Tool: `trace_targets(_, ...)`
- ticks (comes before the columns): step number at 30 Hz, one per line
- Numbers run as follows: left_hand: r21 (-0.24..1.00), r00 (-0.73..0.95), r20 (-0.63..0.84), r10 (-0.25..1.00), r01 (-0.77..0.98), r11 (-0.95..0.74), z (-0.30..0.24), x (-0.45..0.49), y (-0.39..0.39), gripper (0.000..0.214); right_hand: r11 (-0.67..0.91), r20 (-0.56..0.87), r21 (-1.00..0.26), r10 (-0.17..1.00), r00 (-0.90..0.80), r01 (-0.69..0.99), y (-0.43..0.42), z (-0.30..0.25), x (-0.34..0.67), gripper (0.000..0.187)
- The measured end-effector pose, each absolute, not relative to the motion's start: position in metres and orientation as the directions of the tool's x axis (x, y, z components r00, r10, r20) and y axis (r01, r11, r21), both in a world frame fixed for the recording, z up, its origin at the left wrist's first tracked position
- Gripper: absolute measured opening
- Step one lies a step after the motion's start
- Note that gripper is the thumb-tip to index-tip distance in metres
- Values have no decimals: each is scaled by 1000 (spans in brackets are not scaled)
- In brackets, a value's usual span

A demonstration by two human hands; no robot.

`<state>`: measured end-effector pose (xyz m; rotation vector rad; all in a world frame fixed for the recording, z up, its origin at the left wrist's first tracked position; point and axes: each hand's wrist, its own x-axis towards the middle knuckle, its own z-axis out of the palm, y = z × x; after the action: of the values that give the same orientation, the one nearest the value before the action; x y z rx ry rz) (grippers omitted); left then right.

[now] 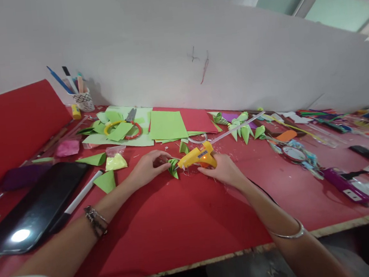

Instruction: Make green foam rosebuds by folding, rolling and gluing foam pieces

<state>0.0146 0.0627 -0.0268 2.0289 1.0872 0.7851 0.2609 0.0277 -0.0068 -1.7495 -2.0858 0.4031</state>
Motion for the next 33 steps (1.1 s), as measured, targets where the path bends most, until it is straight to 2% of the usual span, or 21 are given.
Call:
trace_targets(16,655,469,251,847,562,-505,-19,16,59,20,195,68,-508,980,-187,839,25,-3,264,37)
trace_targets(28,649,480,274,833,547,-528,-20,16,59,22,194,56,-498,980,-192,845,22,-3,261,24)
trace_targets(33,660,474,267,839,545,-518,-20,16,58,22,183,83,-442,983,-163,878,22,-3,260,19)
